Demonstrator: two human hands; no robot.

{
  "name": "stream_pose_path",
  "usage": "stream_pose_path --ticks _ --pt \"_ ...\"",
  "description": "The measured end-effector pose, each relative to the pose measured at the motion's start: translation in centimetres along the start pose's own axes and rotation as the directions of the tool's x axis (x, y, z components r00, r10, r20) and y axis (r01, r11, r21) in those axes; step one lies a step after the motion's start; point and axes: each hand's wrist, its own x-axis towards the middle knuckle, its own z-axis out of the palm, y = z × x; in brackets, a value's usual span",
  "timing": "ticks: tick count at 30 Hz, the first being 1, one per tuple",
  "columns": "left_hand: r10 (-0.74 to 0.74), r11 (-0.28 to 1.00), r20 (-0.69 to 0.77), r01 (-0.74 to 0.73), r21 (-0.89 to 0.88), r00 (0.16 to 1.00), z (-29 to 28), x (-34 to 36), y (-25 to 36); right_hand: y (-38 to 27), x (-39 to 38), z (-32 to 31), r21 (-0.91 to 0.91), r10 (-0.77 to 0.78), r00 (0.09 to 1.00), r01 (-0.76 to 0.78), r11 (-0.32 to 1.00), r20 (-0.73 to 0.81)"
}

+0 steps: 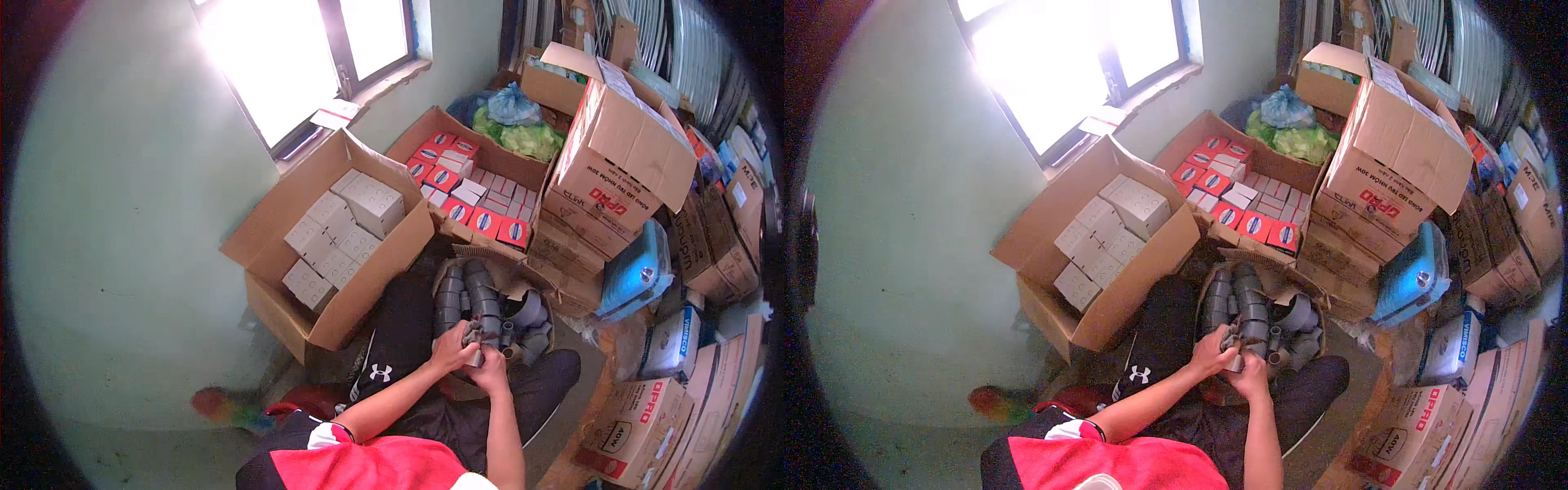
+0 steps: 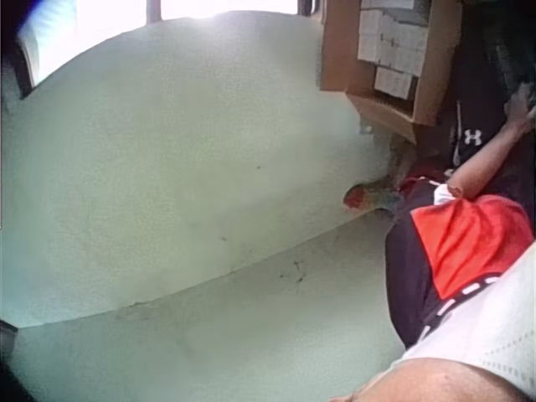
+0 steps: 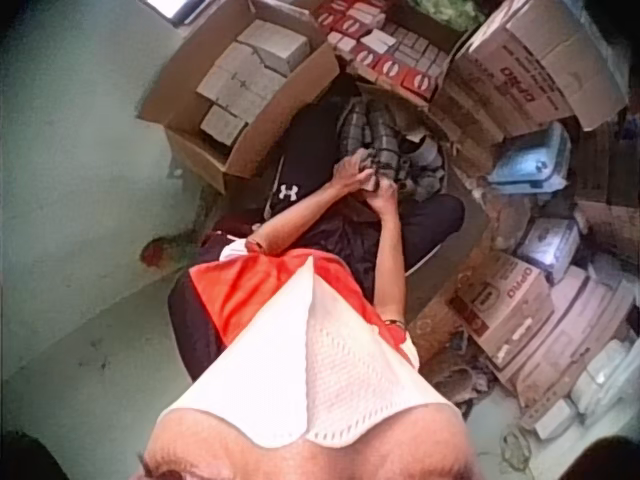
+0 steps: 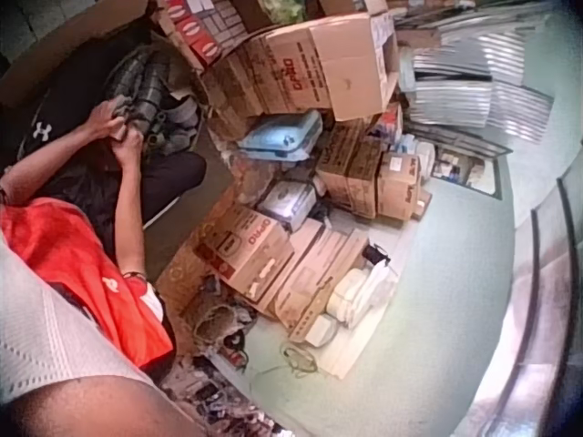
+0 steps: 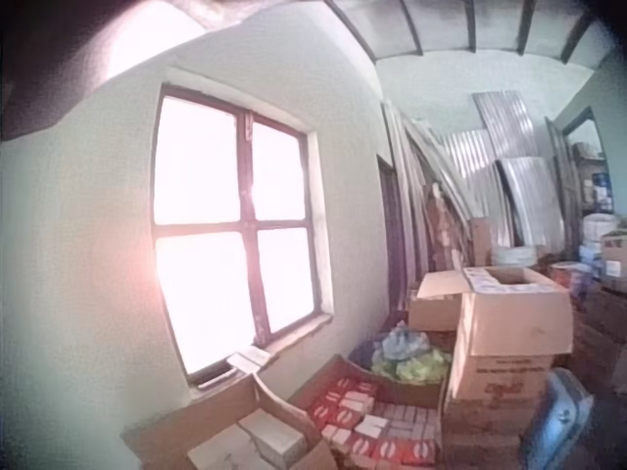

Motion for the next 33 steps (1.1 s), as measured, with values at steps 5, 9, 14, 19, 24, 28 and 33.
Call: stream_pose_path --ticks 5,9,14,19,24,28,33 --pt "0.117 0.966 -0.273 -0.173 -0.191 0.955 0.0 0.4 0.7 0.7 0.5 0.8 -0.015 0.077 0.99 -0.079 0.997 -0.122" --pt "0.21 0.896 -0.048 -0.212 -0.391 0.977 -0.4 0.5 1.2 0.9 0.9 1.4 -0.108 0.016 0.977 -0.04 0.993 -0.213" --pt "0.036 0.961 -0.109 -0.064 -0.269 0.993 -1.0 1.2 0.8 0.7 0.5 1.1 -0.023 0.047 0.962 -0.055 0.998 -0.269" --pt "0.395 0.899 0.076 -0.368 -0.236 0.916 -0.3 0.5 1.3 0.4 0.7 1.1 0.097 0.035 0.942 -0.003 0.995 -0.333" --pt "0.158 0.928 0.069 -0.124 -0.352 0.985 -0.8 1.0 1.5 1.0 0.7 1.2 0.083 0.095 0.956 -0.075 0.994 -0.277" --pt "0.184 0.924 0.104 -0.136 -0.356 0.977 -0.7 1.0 1.1 1.5 0.8 1.5 0.123 0.115 0.944 -0.08 0.989 -0.308" --pt "0.301 0.912 0.082 -0.262 -0.315 0.95 0.2 0.5 0.9 1.2 1.3 2.0 0.095 0.046 0.923 -0.01 0.995 -0.381"
